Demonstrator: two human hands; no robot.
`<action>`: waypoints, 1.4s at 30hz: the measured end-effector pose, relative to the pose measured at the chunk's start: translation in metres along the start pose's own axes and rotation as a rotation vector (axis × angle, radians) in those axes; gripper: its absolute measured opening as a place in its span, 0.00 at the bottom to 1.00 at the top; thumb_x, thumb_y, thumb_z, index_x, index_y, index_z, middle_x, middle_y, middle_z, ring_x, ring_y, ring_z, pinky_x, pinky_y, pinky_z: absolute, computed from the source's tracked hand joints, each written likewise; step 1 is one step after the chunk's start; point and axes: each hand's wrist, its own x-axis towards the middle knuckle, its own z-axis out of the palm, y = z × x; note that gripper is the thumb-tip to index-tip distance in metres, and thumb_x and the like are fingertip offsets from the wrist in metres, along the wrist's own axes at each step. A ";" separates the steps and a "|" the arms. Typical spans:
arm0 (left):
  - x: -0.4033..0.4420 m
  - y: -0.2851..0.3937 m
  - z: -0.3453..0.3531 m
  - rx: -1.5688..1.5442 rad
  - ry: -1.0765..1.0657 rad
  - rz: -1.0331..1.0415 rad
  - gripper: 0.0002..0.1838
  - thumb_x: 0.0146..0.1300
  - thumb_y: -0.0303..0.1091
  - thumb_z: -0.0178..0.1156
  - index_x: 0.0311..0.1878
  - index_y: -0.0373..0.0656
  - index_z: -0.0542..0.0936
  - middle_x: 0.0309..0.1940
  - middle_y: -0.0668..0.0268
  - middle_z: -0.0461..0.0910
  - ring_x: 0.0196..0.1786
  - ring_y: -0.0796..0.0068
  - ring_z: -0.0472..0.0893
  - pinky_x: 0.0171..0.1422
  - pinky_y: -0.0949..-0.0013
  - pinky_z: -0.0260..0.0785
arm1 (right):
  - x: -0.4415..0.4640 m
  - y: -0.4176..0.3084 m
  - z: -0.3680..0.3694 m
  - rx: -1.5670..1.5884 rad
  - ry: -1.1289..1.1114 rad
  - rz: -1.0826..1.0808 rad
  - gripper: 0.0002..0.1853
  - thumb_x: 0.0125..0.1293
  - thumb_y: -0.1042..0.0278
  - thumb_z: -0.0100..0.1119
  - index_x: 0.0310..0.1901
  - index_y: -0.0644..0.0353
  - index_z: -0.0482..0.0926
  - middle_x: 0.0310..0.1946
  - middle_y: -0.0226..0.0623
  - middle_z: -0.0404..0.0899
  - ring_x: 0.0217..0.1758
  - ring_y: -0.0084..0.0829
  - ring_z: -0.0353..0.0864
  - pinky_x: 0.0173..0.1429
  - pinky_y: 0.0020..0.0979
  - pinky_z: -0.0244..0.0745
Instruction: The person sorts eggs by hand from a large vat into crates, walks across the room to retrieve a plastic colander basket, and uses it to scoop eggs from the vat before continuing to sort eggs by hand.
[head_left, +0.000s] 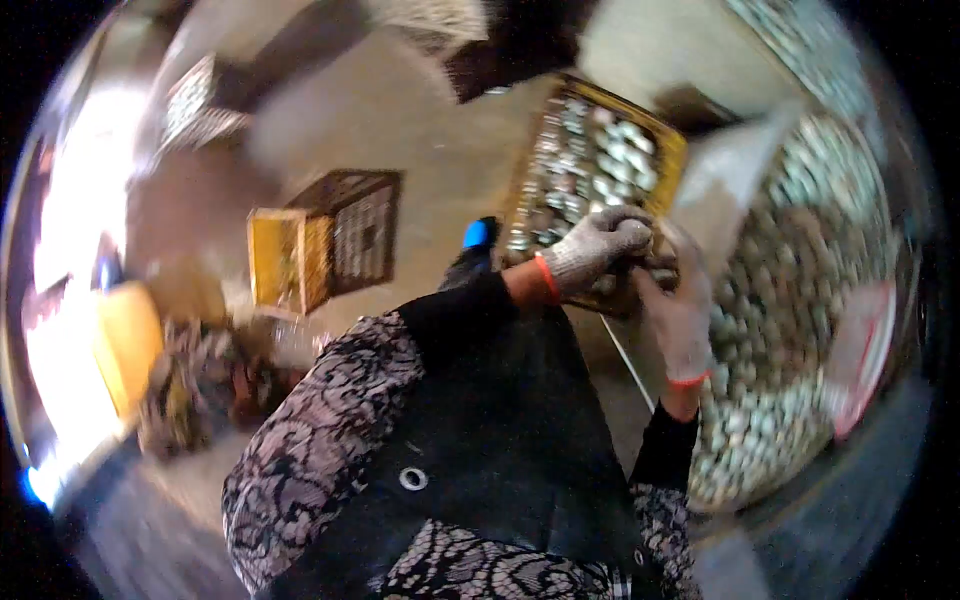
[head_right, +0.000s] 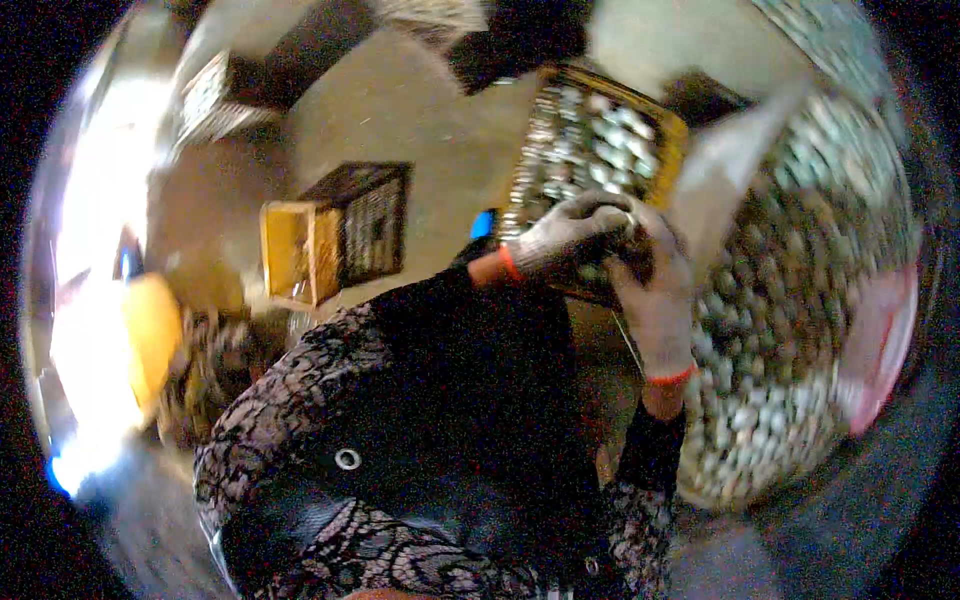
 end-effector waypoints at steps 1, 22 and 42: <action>-0.007 -0.015 -0.036 0.475 0.023 0.302 0.18 0.65 0.38 0.54 0.56 0.42 0.72 0.44 0.62 0.77 0.49 0.69 0.77 0.56 0.68 0.69 | 0.005 0.002 0.014 0.009 0.037 0.033 0.23 0.56 0.75 0.60 0.55 0.53 0.72 0.51 0.41 0.75 0.55 0.39 0.73 0.58 0.33 0.69; -0.063 0.088 -0.157 0.336 0.656 0.528 0.17 0.59 0.23 0.58 0.53 0.35 0.74 0.42 0.61 0.79 0.44 0.71 0.78 0.49 0.71 0.73 | -0.067 0.023 -0.050 -0.341 0.493 0.144 0.11 0.62 0.72 0.56 0.46 0.62 0.78 0.40 0.39 0.80 0.43 0.30 0.79 0.48 0.29 0.72; 0.248 -0.113 0.137 1.734 -0.628 0.278 0.38 0.56 0.47 0.58 0.68 0.45 0.57 0.56 0.47 0.69 0.59 0.52 0.68 0.61 0.56 0.64 | -0.110 0.214 -0.101 0.495 0.546 0.622 0.39 0.64 0.50 0.52 0.70 0.55 0.48 0.68 0.41 0.55 0.73 0.35 0.48 0.71 0.31 0.45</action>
